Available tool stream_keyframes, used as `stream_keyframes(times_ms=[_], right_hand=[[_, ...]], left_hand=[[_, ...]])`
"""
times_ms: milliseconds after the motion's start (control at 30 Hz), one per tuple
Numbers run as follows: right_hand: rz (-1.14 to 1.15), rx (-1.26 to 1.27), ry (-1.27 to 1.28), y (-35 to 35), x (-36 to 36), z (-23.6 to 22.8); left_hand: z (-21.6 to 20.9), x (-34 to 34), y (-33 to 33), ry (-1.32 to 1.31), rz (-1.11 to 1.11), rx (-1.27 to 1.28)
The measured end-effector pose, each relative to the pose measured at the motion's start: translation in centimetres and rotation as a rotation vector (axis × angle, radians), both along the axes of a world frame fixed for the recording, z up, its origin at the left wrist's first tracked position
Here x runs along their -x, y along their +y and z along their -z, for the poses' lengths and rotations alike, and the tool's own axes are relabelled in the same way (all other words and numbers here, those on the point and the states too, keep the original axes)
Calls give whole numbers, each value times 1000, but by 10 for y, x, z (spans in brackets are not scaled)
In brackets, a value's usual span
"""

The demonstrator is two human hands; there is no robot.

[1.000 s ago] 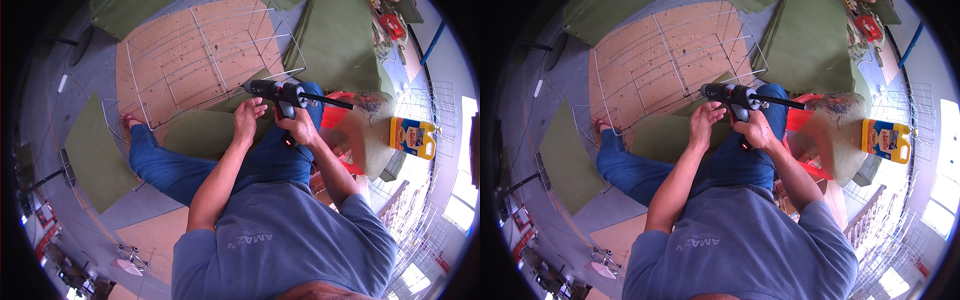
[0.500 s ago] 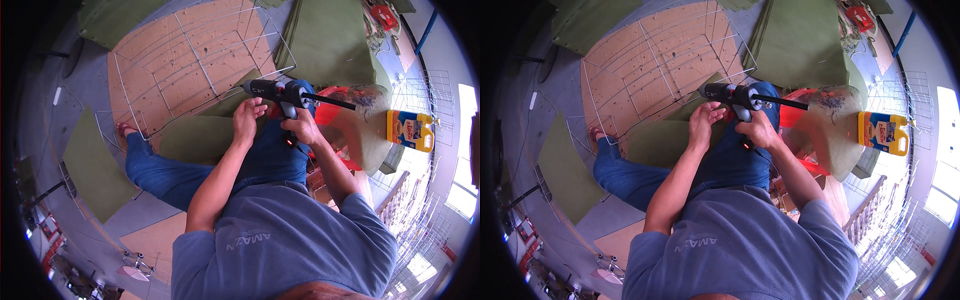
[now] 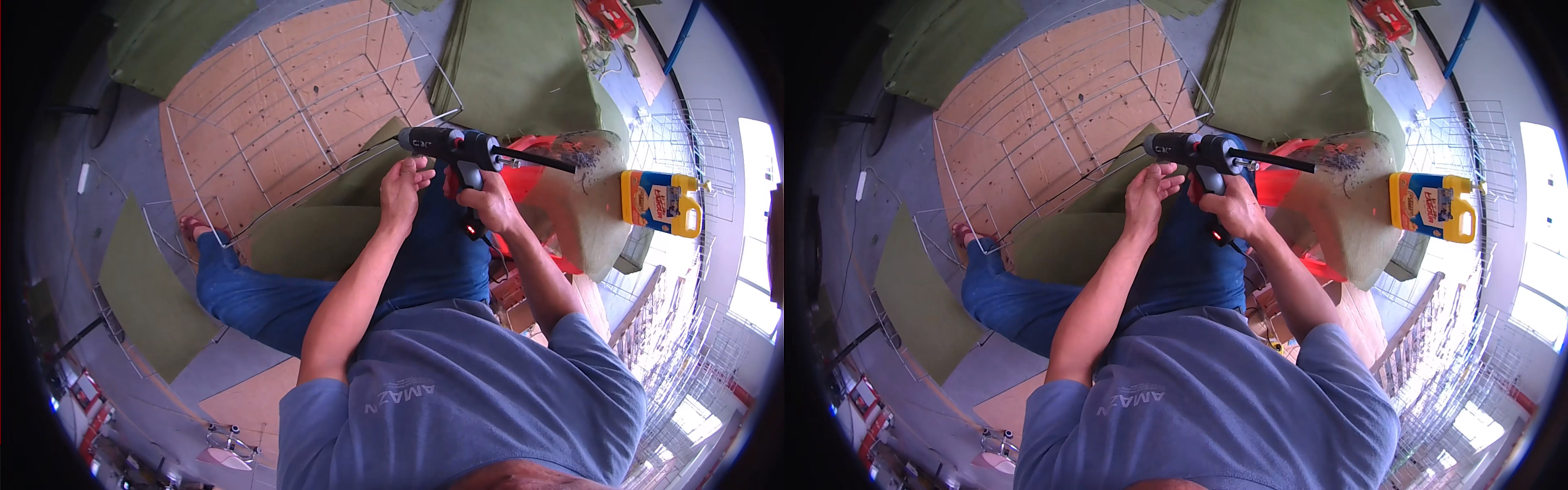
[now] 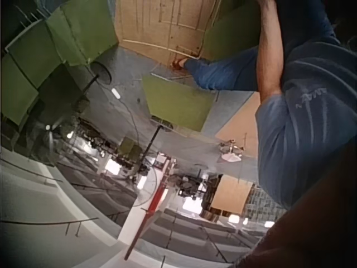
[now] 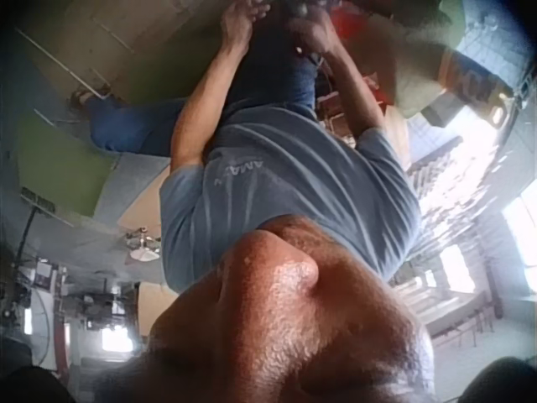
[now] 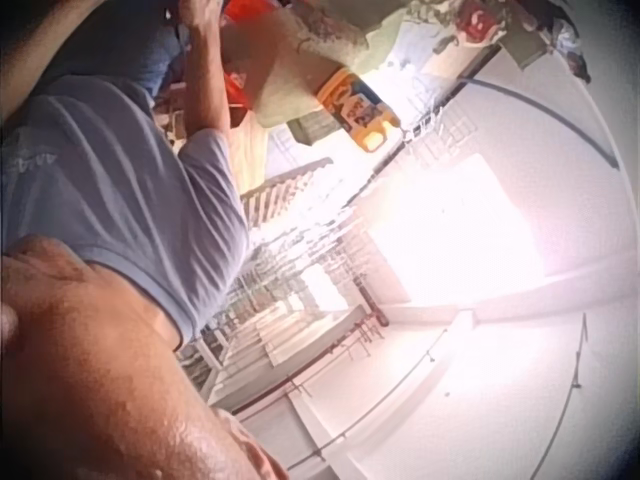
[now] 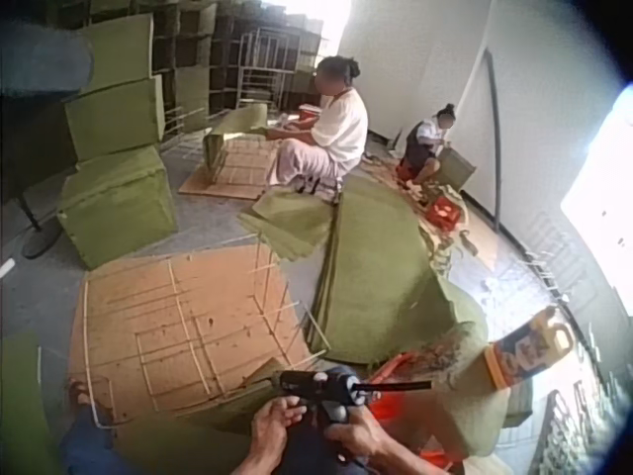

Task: Assembling a wire mesh storage basket by gluing a fabric lining onto the metal frame using a hot glue gun.

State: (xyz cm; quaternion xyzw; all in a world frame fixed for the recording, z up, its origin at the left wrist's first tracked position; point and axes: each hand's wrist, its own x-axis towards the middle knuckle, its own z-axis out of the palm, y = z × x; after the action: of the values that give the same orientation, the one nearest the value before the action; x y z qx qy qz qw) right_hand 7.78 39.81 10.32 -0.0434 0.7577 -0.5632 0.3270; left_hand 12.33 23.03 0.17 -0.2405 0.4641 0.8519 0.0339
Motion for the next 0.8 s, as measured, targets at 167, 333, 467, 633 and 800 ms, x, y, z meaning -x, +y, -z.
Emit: stream_keyframes(times_ms=[167, 333, 467, 633, 800], right_hand=[[81, 10, -13, 13, 5, -2], [124, 2, -10, 25, 11, -4], [162, -69, -7, 29, 14, -12], [194, -44, -1, 36, 19, -12], [220, -69, 17, 43, 25, -13]], left_hand=[[0, 16, 15, -7, 36, -24], [-8, 30, 24, -68, 129, 52], [-14, 37, 29, -71, 176, 63], [-9, 50, 40, -74, 169, 10], [-12, 60, 48, -83, 195, 1]])
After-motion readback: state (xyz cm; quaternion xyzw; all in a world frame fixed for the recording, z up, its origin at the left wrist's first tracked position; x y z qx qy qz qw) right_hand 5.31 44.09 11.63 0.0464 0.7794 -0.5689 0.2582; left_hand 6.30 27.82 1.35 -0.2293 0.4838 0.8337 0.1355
